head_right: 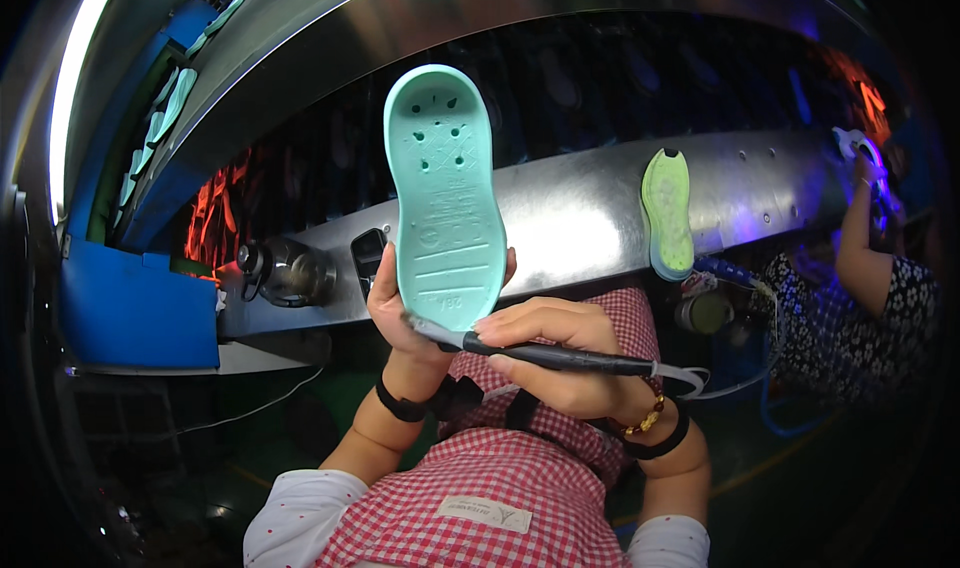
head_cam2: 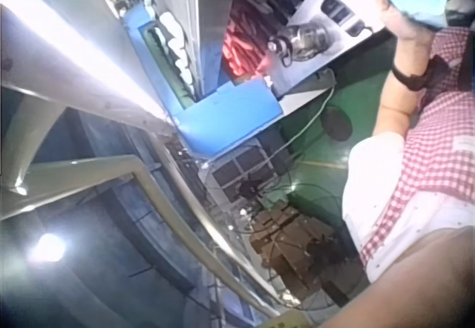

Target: Applying glue or solvent to the bottom of shoe soles using a brush on an assembly line.

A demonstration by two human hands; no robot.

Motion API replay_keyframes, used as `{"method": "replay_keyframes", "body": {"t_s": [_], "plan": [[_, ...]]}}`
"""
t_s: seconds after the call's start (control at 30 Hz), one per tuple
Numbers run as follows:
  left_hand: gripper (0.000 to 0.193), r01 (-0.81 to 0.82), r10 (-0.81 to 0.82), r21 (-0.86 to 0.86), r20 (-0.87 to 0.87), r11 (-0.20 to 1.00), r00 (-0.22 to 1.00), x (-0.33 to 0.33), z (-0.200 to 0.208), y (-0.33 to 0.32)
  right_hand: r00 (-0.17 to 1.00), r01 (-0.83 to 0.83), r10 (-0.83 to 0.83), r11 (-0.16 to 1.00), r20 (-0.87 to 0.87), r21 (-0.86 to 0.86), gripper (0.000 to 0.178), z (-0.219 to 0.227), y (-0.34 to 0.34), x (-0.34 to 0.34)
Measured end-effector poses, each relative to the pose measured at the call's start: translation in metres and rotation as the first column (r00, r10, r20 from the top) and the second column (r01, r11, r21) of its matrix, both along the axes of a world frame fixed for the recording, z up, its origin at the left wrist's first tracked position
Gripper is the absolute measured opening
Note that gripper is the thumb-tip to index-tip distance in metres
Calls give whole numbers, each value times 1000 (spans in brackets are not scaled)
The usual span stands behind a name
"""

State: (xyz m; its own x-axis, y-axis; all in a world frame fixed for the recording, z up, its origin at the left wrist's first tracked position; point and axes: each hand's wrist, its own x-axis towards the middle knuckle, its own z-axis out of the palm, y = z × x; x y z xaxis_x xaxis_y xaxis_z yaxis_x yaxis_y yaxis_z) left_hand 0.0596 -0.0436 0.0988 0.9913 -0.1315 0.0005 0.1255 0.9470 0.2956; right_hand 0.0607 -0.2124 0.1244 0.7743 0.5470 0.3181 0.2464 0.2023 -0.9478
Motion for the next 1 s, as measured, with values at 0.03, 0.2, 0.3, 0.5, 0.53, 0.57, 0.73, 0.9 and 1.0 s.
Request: {"method": "replay_keyframes", "body": {"t_s": [0.03,0.2,0.3,0.5,0.53,0.57,0.73,0.9,1.0], "plan": [[55,32,-32,21,13,999,999,0,1,2,999,-29,31,997,-28,67,17,-4,-1,4],[54,-21,23,42,-61,999,998,2,4,-2,999,25,-24,1000,-39,19,18,-2,-2,5],[54,-69,83,179,-75,981,994,3,10,-4,986,7,-3,1000,-169,20,19,4,-9,10],[52,-120,165,415,-74,902,984,9,10,5,994,-99,101,994,35,-55,20,10,-14,24],[52,-136,177,399,-68,907,982,9,9,6,994,-99,101,994,34,-54,20,9,-13,23],[53,-98,112,350,-19,932,994,12,9,10,998,-62,64,997,26,-49,19,6,-12,22],[55,104,-103,30,-16,994,995,17,7,20,962,-219,226,974,153,-63,18,12,-10,11],[49,414,-361,226,-242,882,901,15,12,22,943,-161,217,961,252,-225,20,12,-25,27],[45,507,-374,490,-349,709,859,11,23,21,866,-378,460,858,194,-348,20,15,-31,31]]}}
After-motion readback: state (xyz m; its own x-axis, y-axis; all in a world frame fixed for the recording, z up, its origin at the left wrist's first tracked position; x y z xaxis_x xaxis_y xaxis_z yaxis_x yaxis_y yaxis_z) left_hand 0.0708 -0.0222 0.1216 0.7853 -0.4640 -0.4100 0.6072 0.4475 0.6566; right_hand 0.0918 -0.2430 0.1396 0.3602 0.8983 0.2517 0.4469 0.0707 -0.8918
